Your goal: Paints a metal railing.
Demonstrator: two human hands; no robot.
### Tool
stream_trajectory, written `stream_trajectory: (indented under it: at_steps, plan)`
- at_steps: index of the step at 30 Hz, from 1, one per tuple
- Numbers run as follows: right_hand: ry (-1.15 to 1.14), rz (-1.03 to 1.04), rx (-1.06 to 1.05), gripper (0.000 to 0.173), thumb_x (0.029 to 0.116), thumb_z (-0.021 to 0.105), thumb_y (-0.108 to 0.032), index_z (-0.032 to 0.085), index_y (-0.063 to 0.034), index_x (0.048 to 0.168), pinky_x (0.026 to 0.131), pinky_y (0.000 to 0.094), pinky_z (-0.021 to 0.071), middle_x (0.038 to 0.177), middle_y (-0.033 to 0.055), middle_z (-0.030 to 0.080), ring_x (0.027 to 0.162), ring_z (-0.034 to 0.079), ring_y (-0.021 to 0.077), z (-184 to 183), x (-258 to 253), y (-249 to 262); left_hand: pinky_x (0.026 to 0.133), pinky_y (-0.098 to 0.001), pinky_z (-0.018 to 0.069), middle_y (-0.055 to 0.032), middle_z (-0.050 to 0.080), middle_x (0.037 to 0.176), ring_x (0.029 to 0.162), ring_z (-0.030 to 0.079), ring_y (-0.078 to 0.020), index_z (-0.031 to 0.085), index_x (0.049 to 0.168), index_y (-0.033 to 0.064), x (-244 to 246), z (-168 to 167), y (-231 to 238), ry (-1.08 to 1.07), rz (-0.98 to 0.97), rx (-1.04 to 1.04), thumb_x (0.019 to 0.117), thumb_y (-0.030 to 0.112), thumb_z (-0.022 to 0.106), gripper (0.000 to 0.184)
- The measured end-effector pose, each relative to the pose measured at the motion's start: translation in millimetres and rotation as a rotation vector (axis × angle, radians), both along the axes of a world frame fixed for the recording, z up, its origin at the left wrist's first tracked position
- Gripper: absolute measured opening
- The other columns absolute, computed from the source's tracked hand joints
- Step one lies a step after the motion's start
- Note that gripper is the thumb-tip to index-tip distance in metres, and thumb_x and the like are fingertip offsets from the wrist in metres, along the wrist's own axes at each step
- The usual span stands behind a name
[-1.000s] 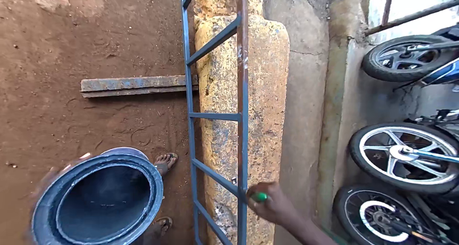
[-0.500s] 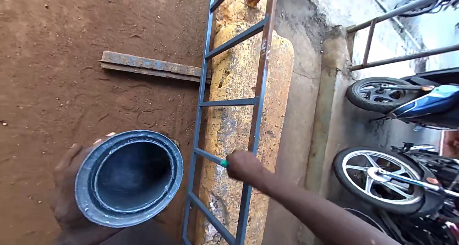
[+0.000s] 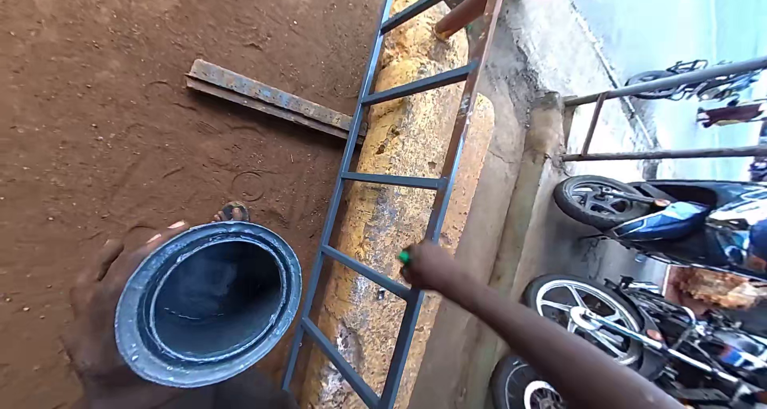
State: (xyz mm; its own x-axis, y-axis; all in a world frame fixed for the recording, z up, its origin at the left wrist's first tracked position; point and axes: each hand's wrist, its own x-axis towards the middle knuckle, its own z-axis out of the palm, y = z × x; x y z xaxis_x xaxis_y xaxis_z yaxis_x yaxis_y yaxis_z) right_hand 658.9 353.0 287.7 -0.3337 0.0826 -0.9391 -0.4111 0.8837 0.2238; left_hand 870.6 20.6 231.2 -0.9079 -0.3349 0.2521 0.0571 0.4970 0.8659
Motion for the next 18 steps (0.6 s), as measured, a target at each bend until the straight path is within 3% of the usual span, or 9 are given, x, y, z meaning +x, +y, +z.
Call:
stream_trajectory:
  at_steps: [3, 5, 7, 9, 12, 14, 15, 17, 18]
  plan:
    - [0.359, 0.021, -0.076, 0.023, 0.0962, 0.064, -0.024, 0.071, -0.0028, 0.095, 0.071, 0.0647, 0.0525, 0.091, 0.0235, 0.07, 0.089, 0.069, 0.0453, 3, -67, 20, 0.119, -0.0534, 0.0339, -0.0107, 0.061, 0.141, 0.136, 0.053, -0.0293, 0.049, 0.146, 0.0103, 2, -3, -5, -0.028, 0.048, 0.013, 0.0668, 0.063, 0.084, 0.101]
    - [0.514, 0.116, -0.18, 0.019, 0.0951, 0.065, -0.021, 0.07, -0.0031, 0.098, 0.068, 0.0645, 0.0519, 0.09, 0.0238, 0.07, 0.086, 0.07, 0.0462, 5, -82, 32, 0.117, -0.0546, 0.0361, -0.0143, 0.063, 0.137, 0.133, 0.054, -0.0334, 0.053, 0.142, 0.0073, 1, -7, -5, -0.014, 0.107, 0.006, 0.0642, 0.06, 0.086, 0.099]
    - [0.422, 0.163, -0.197, 0.023, 0.0921, 0.069, -0.02, 0.07, -0.0035, 0.107, 0.069, 0.0638, 0.054, 0.095, 0.0239, 0.07, 0.087, 0.07, 0.0457, 4, -56, 35, 0.118, -0.0521, 0.0359, -0.0107, 0.061, 0.14, 0.136, 0.052, -0.03, 0.052, 0.143, 0.0094, -1, -5, -10, -0.017, 0.07, 0.016, 0.067, 0.061, 0.084, 0.097]
    - [0.138, 0.126, -0.038, 0.026, 0.0957, 0.065, -0.023, 0.069, -0.0039, 0.114, 0.079, 0.0629, 0.0545, 0.105, 0.0231, 0.07, 0.099, 0.069, 0.0441, 4, -10, 23, 0.118, -0.0497, 0.0381, -0.0067, 0.059, 0.143, 0.138, 0.051, -0.0264, 0.05, 0.145, 0.0135, -5, 0, -13, -0.017, 0.029, 0.068, 0.0689, 0.055, 0.086, 0.094]
    - [0.038, 0.058, 0.021, 0.027, 0.1008, 0.057, -0.025, 0.068, -0.0031, 0.112, 0.083, 0.058, 0.0537, 0.106, 0.0218, 0.07, 0.102, 0.069, 0.0409, 15, 14, -3, 0.111, -0.0336, 0.047, 0.0049, 0.062, 0.137, 0.131, 0.056, -0.0081, 0.049, 0.143, 0.0253, -18, 23, -4, 0.008, -0.018, 0.204, 0.0774, 0.037, 0.088, 0.077]
    - [0.181, 0.05, -0.017, 0.026, 0.0982, 0.063, -0.02, 0.068, -0.0009, 0.115, 0.081, 0.0571, 0.0549, 0.108, 0.0243, 0.068, 0.102, 0.068, 0.0429, 14, 9, -7, 0.113, -0.0299, 0.0411, -0.0023, 0.05, 0.149, 0.139, 0.047, -0.008, 0.033, 0.156, 0.0188, -14, 16, -8, 0.065, -0.152, 0.105, 0.0897, 0.035, 0.077, 0.082]
    - [0.195, 0.052, 0.026, 0.026, 0.0982, 0.063, -0.019, 0.066, -0.0009, 0.117, 0.082, 0.0566, 0.0552, 0.111, 0.0245, 0.067, 0.104, 0.067, 0.0431, 7, 10, -6, 0.113, -0.0284, 0.0429, -0.0041, 0.051, 0.148, 0.138, 0.049, -0.0071, 0.028, 0.157, 0.0123, -19, 21, -4, 0.071, -0.126, 0.113, 0.0858, 0.032, 0.081, 0.091]
    - [0.083, 0.037, 0.104, 0.027, 0.1004, 0.058, -0.018, 0.065, 0.001, 0.119, 0.084, 0.0582, 0.0556, 0.116, 0.0265, 0.065, 0.107, 0.067, 0.0445, -3, 21, -8, 0.107, -0.0286, 0.0484, -0.0106, 0.062, 0.135, 0.127, 0.059, -0.0084, 0.038, 0.147, -0.0022, -35, 32, 1, 0.087, -0.035, 0.141, 0.0757, 0.029, 0.088, 0.093]
    - [0.013, 0.031, 0.12, 0.028, 0.1023, 0.055, -0.018, 0.065, 0.0016, 0.119, 0.086, 0.0579, 0.0547, 0.117, 0.0266, 0.065, 0.108, 0.066, 0.0439, -3, 24, -15, 0.108, -0.029, 0.0479, -0.0102, 0.063, 0.134, 0.128, 0.059, -0.0079, 0.04, 0.147, -0.0022, -40, 36, -1, 0.073, -0.037, 0.171, 0.0755, 0.03, 0.089, 0.093]
